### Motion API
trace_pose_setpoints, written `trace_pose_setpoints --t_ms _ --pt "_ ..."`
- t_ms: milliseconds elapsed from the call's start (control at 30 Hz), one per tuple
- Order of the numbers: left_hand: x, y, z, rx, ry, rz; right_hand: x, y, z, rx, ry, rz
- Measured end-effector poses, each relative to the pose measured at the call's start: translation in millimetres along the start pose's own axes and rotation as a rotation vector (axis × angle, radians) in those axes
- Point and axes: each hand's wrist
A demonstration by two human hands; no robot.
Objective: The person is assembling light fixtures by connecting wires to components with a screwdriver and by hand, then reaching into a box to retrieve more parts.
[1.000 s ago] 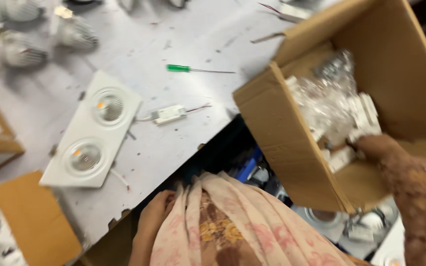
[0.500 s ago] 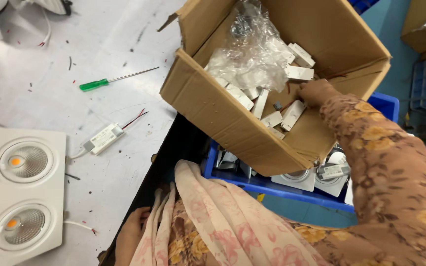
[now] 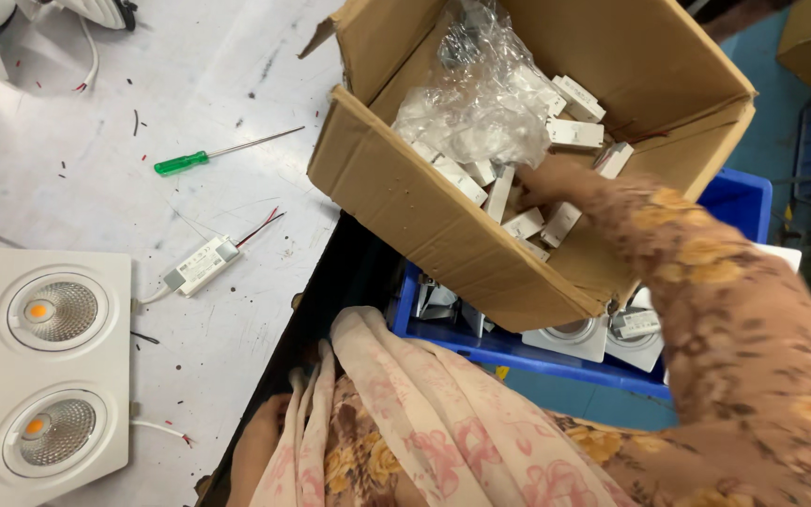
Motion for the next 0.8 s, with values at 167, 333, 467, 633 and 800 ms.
trace_pose_setpoints --t_ms 167,333,467,633,800 --pt "0 28 15 -0.023 0.004 -0.077 -18 28 -31 -0.020 0.026 -0.081" --pt "-5 35 14 -0.058 -0.028 -0.082 -2 37 -10 0.011 0.016 -0.125" --pt "-4 31 13 -0.049 -0.040 -0.059 9 36 20 -0.096 0.149 -0.295" --pt "-8 25 15 -0.041 -0.045 -0.048 23 58 46 0.340 -0.007 -0.336" --pt "-8 29 16 -0.091 -0.073 0.013 10 83 8 0.646 -0.207 -0.214"
Point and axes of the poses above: each hand's wrist, its own x-axis away from the middle knuckle, its own z-axis out of the back of the hand, y = z × x, and after that the axes turned 13 degrees about -x, right-handed
